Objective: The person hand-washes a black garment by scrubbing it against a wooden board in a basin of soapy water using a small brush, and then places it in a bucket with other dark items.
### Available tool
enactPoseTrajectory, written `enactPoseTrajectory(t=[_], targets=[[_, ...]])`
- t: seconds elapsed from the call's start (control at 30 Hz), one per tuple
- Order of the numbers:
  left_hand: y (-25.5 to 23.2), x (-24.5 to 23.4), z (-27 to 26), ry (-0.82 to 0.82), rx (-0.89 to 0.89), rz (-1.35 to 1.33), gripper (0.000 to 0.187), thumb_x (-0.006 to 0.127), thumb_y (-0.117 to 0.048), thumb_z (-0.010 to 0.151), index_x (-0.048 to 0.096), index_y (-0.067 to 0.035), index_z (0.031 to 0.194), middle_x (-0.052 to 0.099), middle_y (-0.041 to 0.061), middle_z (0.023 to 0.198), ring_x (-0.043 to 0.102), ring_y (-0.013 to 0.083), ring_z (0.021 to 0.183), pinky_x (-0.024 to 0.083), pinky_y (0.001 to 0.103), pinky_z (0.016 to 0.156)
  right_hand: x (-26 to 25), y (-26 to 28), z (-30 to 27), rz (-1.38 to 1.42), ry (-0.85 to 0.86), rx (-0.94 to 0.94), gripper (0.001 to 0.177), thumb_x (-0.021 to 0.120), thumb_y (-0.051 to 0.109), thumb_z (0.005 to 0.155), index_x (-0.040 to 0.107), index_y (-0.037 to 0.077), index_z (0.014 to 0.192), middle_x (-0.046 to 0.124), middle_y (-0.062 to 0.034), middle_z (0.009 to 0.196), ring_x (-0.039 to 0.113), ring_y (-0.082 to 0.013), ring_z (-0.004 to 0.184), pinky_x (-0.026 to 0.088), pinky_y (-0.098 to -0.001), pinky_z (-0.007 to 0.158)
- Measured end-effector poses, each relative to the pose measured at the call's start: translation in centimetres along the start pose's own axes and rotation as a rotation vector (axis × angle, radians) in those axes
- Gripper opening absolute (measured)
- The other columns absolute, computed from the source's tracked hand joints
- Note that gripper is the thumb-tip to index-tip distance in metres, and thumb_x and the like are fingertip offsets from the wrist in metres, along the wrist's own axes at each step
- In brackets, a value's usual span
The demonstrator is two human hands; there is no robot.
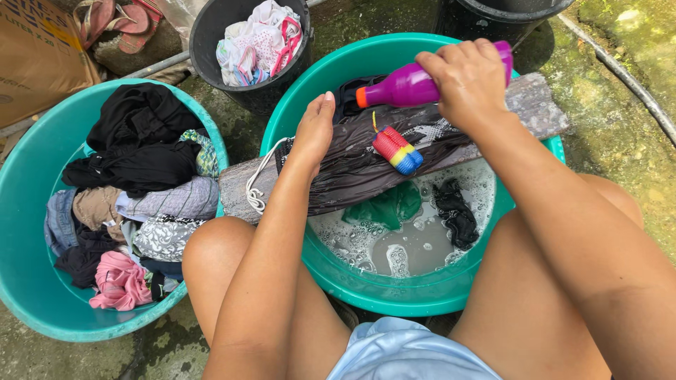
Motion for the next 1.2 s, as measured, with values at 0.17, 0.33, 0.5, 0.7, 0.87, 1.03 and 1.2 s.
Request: enactPoseTrajectory(t=[0.17, 0.33, 0.5, 0.7, 0.87, 1.03, 1.2], targets=[[0.2, -1.3, -0.9, -0.031, -0.031, 0.052, 0.064, 0.043, -0.050, 0.102, 0.055, 0.000, 0.142, 0.062, 0.017, 0.141, 0.058, 0.0263, 0.133, 0.040, 0.036, 0.111, -0.1, 4.4, 1.8, 0.098, 0.006, -0.069, 0.049, 0.075, 0.007, 0.075, 0.075, 0.015, 0.123, 0.072, -0.0058, 0.105, 0.066, -0.0268, 0.100, 0.046, -0.0437, 0.097], [0.0, -2.1, -1.3, -0.047, -0.071, 0.065, 0.066, 0.044, -0.051, 0.100, 0.057, -0.001, 0.141, 0.063, 0.017, 0.140, 0.059, 0.0263, 0.132, 0.041, 0.036, 0.110, -0.4, 4.9, 0.7, 0.088, -0.003, -0.091, 0.045, 0.075, 0.006, 0.079, 0.075, 0.016, 0.124, 0.072, -0.0050, 0.105, 0.067, -0.0267, 0.101, 0.047, -0.0436, 0.099], [0.3, -2.4, -1.2, -0.020, -0.091, 0.051, 0.070, 0.044, -0.054, 0.101, 0.049, -0.001, 0.146, 0.056, 0.018, 0.146, 0.051, 0.0272, 0.138, 0.037, 0.038, 0.113, 0.1, 0.0, -0.9, -0.051, 0.084, 0.016, 0.042, 0.079, 0.010, 0.075, 0.077, 0.018, 0.117, 0.071, -0.0036, 0.097, 0.067, -0.0258, 0.097, 0.047, -0.0409, 0.091], [0.9, -3.0, -1.2, -0.014, -0.062, 0.044, 0.071, 0.046, -0.054, 0.100, 0.051, 0.000, 0.145, 0.057, 0.018, 0.146, 0.053, 0.0270, 0.137, 0.038, 0.037, 0.112, -1.0, -4.1, -3.2, -0.185, 0.125, 0.093, 0.038, 0.082, 0.015, 0.074, 0.077, 0.021, 0.111, 0.069, -0.0017, 0.089, 0.066, -0.0245, 0.094, 0.045, -0.0393, 0.087], [1.1, -3.0, -1.9, 0.021, -0.111, 0.038, 0.070, 0.046, -0.053, 0.099, 0.049, -0.002, 0.146, 0.061, 0.018, 0.142, 0.058, 0.0294, 0.131, 0.043, 0.038, 0.109, -2.7, -1.0, -2.9, -0.089, 0.045, 0.031, 0.038, 0.079, 0.009, 0.080, 0.076, 0.020, 0.117, 0.071, -0.0011, 0.097, 0.066, -0.0226, 0.094, 0.046, -0.0389, 0.092], [1.3, -2.1, -2.4, 0.064, -0.061, 0.076, 0.070, 0.046, -0.053, 0.102, 0.049, 0.001, 0.146, 0.057, 0.019, 0.146, 0.052, 0.0270, 0.138, 0.037, 0.038, 0.113, -5.3, 2.7, -2.4, 0.011, 0.049, -0.061, 0.052, 0.078, 0.010, 0.074, 0.078, 0.018, 0.125, 0.074, -0.0017, 0.108, 0.067, -0.0244, 0.100, 0.047, -0.0402, 0.098], [1.2, -1.6, -3.5, 0.094, -0.095, 0.138, 0.070, 0.045, -0.054, 0.100, 0.048, -0.001, 0.146, 0.057, 0.019, 0.145, 0.053, 0.0279, 0.137, 0.038, 0.038, 0.112, -6.0, 2.4, -3.3, -0.037, 0.102, -0.063, 0.045, 0.079, 0.012, 0.079, 0.077, 0.020, 0.123, 0.074, -0.0012, 0.106, 0.067, -0.0224, 0.104, 0.047, -0.0388, 0.096]])
Point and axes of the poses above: each hand's wrist, its own z-axis towards the middle knuckle, its own x-axis out of the palm, y = z × x, the point moved 5 cm from there along z, towards the middle knuckle
